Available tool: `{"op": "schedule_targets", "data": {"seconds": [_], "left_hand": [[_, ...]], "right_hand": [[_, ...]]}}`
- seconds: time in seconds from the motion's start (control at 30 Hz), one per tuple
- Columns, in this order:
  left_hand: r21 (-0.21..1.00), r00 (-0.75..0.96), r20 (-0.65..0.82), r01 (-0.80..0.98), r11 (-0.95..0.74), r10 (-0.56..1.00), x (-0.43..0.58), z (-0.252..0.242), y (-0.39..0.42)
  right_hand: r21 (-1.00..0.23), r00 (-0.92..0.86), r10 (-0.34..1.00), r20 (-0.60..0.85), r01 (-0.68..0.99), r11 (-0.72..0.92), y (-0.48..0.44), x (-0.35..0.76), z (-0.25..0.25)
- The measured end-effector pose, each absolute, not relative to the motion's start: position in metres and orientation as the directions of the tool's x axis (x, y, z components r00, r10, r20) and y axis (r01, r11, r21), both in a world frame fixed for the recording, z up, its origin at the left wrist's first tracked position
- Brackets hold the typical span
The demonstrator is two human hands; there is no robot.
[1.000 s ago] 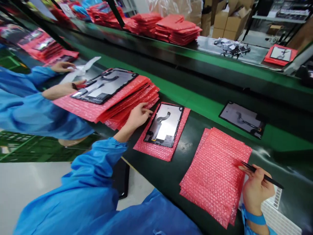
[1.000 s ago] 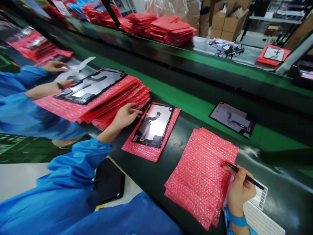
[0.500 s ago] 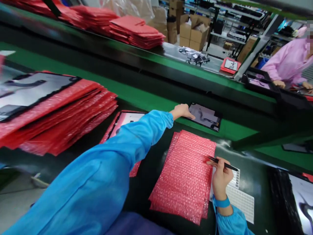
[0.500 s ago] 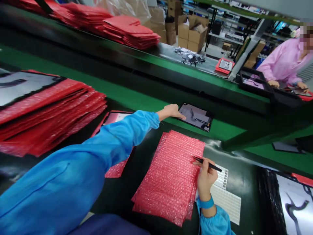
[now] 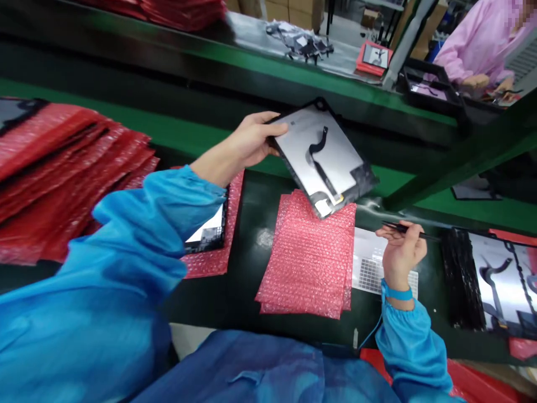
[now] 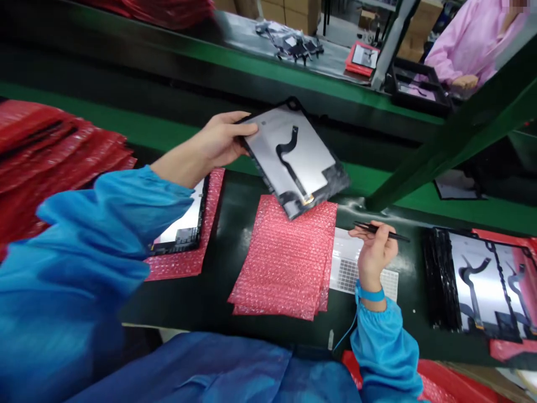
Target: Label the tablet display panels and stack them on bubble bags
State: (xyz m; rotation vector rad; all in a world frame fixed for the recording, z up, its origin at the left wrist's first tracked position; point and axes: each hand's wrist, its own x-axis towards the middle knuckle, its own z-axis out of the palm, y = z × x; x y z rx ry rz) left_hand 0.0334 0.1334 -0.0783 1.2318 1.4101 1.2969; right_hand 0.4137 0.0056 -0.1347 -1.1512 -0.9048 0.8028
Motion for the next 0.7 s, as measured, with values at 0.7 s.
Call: {"op": "schedule_targets", "data": {"seconds": [0.7], "left_hand": [[0.368, 0.357, -0.097, 0.88, -0.3, 0.929, 0.137, -0.095, 0.026]], "right_hand": [[-0.943, 0.189, 0.974, -0.123, 0.284, -0.174, 0.009, 0.533, -0.154]]}}
